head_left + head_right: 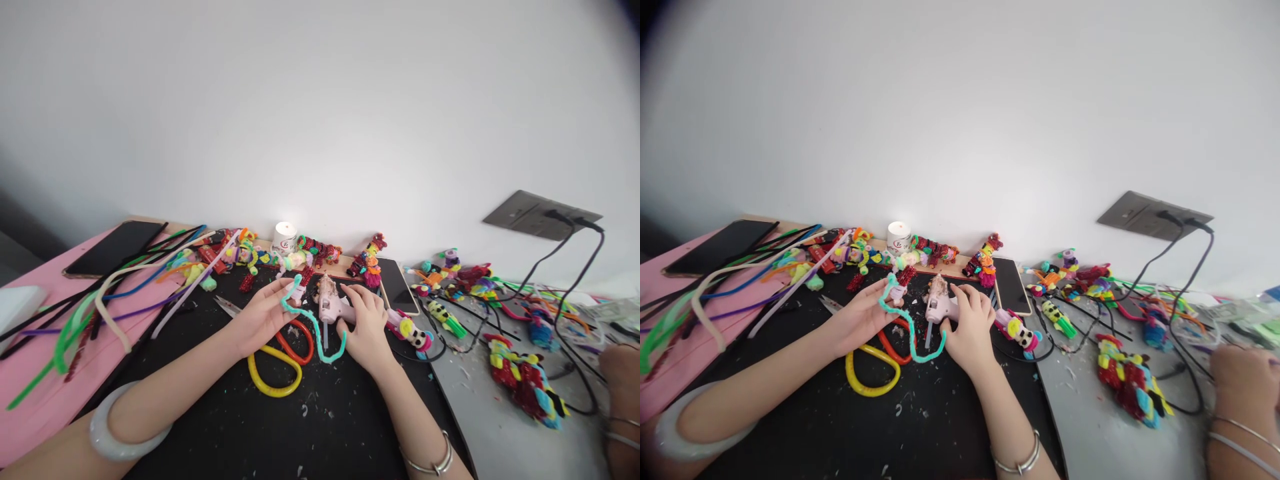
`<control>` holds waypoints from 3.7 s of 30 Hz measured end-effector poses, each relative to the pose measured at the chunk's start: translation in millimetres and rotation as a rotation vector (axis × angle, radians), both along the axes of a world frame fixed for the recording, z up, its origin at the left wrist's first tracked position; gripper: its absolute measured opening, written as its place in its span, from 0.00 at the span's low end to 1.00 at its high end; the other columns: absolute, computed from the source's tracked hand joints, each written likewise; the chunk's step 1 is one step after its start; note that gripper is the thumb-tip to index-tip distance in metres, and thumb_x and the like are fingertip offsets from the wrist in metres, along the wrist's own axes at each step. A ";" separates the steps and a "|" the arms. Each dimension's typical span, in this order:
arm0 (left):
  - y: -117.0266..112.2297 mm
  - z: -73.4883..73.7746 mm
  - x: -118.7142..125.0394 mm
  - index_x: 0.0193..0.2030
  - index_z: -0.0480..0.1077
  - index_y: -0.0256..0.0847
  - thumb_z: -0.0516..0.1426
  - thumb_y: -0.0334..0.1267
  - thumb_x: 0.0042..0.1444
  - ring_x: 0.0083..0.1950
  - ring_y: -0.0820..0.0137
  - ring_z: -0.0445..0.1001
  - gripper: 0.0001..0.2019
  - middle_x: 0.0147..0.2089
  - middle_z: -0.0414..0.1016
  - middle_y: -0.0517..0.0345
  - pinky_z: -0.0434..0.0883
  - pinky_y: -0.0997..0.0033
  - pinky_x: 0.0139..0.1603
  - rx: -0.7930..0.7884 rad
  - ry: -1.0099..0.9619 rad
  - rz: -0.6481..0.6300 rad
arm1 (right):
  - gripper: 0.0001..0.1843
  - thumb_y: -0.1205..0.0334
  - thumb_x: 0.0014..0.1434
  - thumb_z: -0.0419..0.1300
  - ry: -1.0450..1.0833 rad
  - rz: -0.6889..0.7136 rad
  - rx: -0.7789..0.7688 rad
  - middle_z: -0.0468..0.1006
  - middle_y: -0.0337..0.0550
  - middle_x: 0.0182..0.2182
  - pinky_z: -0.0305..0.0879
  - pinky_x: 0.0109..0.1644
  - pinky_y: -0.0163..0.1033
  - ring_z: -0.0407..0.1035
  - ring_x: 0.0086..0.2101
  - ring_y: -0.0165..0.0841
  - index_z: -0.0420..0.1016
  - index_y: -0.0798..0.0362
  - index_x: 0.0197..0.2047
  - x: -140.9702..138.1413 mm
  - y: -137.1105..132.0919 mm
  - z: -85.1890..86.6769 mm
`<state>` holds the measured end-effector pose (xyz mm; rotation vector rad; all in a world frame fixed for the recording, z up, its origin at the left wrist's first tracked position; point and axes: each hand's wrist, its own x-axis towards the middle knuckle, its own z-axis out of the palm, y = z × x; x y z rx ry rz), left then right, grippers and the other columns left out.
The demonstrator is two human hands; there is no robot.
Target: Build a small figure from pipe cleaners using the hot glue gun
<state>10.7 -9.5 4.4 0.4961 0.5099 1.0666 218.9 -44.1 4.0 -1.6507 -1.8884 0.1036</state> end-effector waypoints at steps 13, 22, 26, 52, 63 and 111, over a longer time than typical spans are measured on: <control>-9.0 5.2 5.2 0.37 0.69 0.38 0.63 0.36 0.50 0.33 0.72 0.71 0.09 0.34 0.72 0.59 0.72 0.71 0.37 0.377 0.469 0.198 | 0.17 0.50 0.62 0.51 1.192 0.231 -0.102 0.74 0.43 0.25 0.66 0.29 0.38 0.67 0.24 0.32 0.73 0.53 0.36 -3.7 0.7 4.1; -20.3 5.9 7.1 0.37 0.70 0.41 0.60 0.33 0.53 0.35 0.71 0.73 0.05 0.32 0.73 0.59 0.69 0.75 0.37 0.496 0.629 0.179 | 0.12 0.58 0.51 0.65 0.916 0.385 -0.166 0.76 0.44 0.32 0.67 0.32 0.37 0.67 0.28 0.31 0.74 0.53 0.39 -20.7 -14.4 7.1; -24.2 2.3 8.1 0.38 0.71 0.41 0.61 0.34 0.53 0.35 0.70 0.73 0.05 0.32 0.74 0.58 0.68 0.74 0.37 0.551 0.666 0.152 | 0.05 0.68 0.52 0.62 0.746 0.343 -0.080 0.73 0.41 0.30 0.65 0.30 0.36 0.67 0.29 0.32 0.72 0.51 0.34 -31.6 -22.6 6.8; -22.7 5.3 9.2 0.39 0.68 0.41 0.60 0.33 0.53 0.39 0.70 0.72 0.07 0.35 0.72 0.58 0.69 0.74 0.40 0.461 0.542 0.084 | 0.07 0.70 0.57 0.55 0.605 0.382 -0.065 0.77 0.44 0.35 0.67 0.36 0.37 0.71 0.33 0.34 0.73 0.51 0.36 -31.3 -24.5 7.7; -17.5 10.0 10.2 0.30 0.66 0.38 0.65 0.35 0.47 0.29 0.73 0.73 0.10 0.27 0.74 0.61 0.69 0.73 0.33 0.355 0.515 0.032 | 0.05 0.67 0.59 0.54 0.599 0.370 -0.120 0.74 0.42 0.31 0.63 0.33 0.36 0.66 0.29 0.32 0.71 0.52 0.35 -30.6 -26.7 7.6; -15.2 -0.1 -0.4 0.29 0.63 0.36 0.64 0.37 0.51 0.28 0.75 0.71 0.12 0.26 0.72 0.58 0.66 0.77 0.29 0.121 0.074 -0.449 | 0.12 0.55 0.56 0.64 1.262 0.490 -0.476 0.70 0.34 0.22 0.56 0.28 0.32 0.62 0.23 0.26 0.70 0.54 0.30 -30.4 -16.6 0.4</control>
